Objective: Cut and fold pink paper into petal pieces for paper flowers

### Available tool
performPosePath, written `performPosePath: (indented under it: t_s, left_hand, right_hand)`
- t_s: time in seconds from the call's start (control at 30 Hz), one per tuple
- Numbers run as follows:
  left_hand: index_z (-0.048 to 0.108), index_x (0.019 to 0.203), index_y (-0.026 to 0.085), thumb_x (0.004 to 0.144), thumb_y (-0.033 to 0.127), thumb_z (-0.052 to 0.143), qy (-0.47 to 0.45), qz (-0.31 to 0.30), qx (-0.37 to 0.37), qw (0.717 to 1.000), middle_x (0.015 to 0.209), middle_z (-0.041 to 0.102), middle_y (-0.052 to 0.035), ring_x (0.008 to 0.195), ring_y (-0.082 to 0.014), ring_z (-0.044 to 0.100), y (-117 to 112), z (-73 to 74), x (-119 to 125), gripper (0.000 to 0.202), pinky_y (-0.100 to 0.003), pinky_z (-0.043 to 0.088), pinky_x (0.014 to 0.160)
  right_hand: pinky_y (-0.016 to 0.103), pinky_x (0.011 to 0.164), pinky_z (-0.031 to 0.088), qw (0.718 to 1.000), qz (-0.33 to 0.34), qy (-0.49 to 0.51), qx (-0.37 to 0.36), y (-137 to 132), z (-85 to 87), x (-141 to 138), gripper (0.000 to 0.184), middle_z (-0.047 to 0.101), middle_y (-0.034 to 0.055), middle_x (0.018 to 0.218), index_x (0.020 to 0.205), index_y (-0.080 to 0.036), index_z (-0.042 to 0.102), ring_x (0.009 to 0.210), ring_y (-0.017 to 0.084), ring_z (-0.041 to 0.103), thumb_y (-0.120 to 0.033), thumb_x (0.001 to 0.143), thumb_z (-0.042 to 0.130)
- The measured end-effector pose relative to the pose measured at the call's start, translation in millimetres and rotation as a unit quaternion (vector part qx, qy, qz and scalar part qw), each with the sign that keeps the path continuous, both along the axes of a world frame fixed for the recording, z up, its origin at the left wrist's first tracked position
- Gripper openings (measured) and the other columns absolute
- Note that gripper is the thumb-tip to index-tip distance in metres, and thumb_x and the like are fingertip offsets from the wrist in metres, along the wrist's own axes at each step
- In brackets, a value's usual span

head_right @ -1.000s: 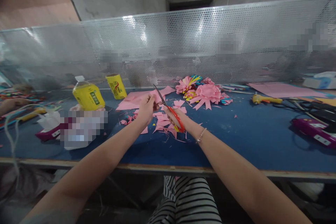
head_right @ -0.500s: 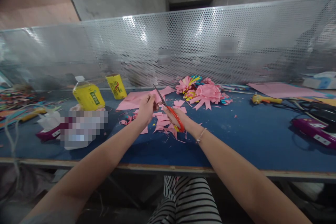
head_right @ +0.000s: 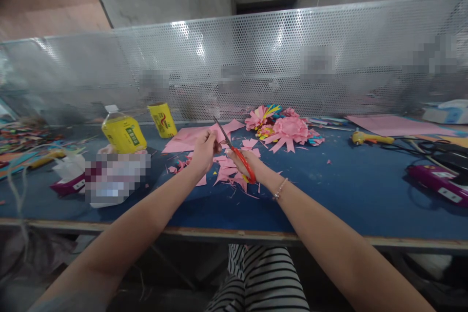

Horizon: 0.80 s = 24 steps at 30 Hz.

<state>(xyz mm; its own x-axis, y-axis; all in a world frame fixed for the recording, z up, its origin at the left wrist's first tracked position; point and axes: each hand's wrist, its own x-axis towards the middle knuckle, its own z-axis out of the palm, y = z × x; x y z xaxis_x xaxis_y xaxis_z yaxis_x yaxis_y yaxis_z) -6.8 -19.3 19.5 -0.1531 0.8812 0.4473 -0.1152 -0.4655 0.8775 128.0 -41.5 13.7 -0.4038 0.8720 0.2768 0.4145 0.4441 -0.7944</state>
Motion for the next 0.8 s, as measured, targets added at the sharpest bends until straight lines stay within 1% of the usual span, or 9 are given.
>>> performPosePath:
  t_s: [0.07, 0.17, 0.23, 0.33, 0.5, 0.7, 0.8]
  left_hand:
    - [0.035, 0.06, 0.019, 0.077, 0.028, 0.042, -0.006, -0.007, -0.001, 1.0, 0.042, 0.038, 0.0061, 0.036, -0.0049, 0.041, -1, 0.6, 0, 0.02, -0.018, 0.031, 0.039]
    - [0.035, 0.059, 0.018, 0.076, 0.028, 0.043, -0.016, -0.016, -0.005, 1.0, 0.042, 0.037, 0.0065, 0.036, -0.0047, 0.041, -2, 1.7, 0, 0.021, -0.017, 0.031, 0.039]
    - [0.035, 0.059, 0.018, 0.076, 0.028, 0.043, -0.018, -0.022, -0.011, 1.0, 0.044, 0.041, 0.0059, 0.037, -0.0043, 0.041, -2, 2.1, 0, 0.021, -0.017, 0.03, 0.039]
    - [0.035, 0.06, 0.018, 0.076, 0.028, 0.043, -0.014, -0.035, -0.014, 0.999, 0.049, 0.047, 0.0044, 0.037, -0.0033, 0.04, -2, 1.8, 0, 0.02, -0.017, 0.03, 0.039]
    - [0.035, 0.06, 0.018, 0.075, 0.029, 0.045, -0.023, -0.051, -0.015, 0.998, 0.048, 0.046, 0.0048, 0.036, -0.0029, 0.039, -2, 0.7, 1, 0.021, -0.016, 0.029, 0.038]
    - [0.037, 0.061, 0.017, 0.075, 0.028, 0.046, -0.045, -0.076, -0.023, 0.996, 0.049, 0.046, 0.0051, 0.036, -0.0026, 0.039, -3, 2.1, 1, 0.019, -0.016, 0.029, 0.038]
    - [0.037, 0.061, 0.017, 0.075, 0.027, 0.046, -0.052, -0.079, -0.024, 0.995, 0.049, 0.046, 0.005, 0.036, -0.0027, 0.039, -3, 2.1, 1, 0.019, -0.016, 0.028, 0.038]
  right_hand:
    - [0.024, 0.041, 0.032, 1.0, 0.001, 0.012, -0.01, 2, -2.3, 0, 0.048, 0.038, -0.0029, 0.04, 0.051, -0.019, 0.036, 0.038, 0.008, 0.035, -0.063, 0.07, 0.035]
    - [0.023, 0.038, 0.03, 0.995, 0.015, 0.074, -0.069, 7, -9.1, -1, 0.047, 0.036, -0.0044, 0.04, 0.054, -0.019, 0.035, 0.036, 0.007, 0.033, -0.064, 0.07, 0.034]
    - [0.022, 0.036, 0.029, 0.987, 0.035, 0.11, -0.11, 9, -12.7, -2, 0.046, 0.035, -0.005, 0.041, 0.055, -0.02, 0.035, 0.034, 0.006, 0.033, -0.064, 0.07, 0.035]
    - [0.021, 0.035, 0.028, 0.98, 0.052, 0.137, -0.135, 7, -12.0, -2, 0.046, 0.036, -0.0049, 0.042, 0.056, -0.019, 0.036, 0.034, 0.006, 0.033, -0.063, 0.069, 0.037]
    - [0.02, 0.035, 0.028, 0.98, 0.047, 0.138, -0.137, -1, -5.2, -3, 0.048, 0.037, -0.0041, 0.043, 0.055, -0.018, 0.037, 0.034, 0.005, 0.034, -0.063, 0.07, 0.035]
    - [0.02, 0.035, 0.028, 0.985, 0.052, 0.124, -0.108, 4, -11.3, -4, 0.049, 0.034, -0.0053, 0.042, 0.055, -0.018, 0.037, 0.034, 0.005, 0.032, -0.063, 0.073, 0.028]
    - [0.021, 0.036, 0.028, 0.989, 0.052, 0.108, -0.082, 5, -12.1, -4, 0.049, 0.035, -0.005, 0.042, 0.056, -0.018, 0.038, 0.035, 0.006, 0.032, -0.063, 0.074, 0.027]
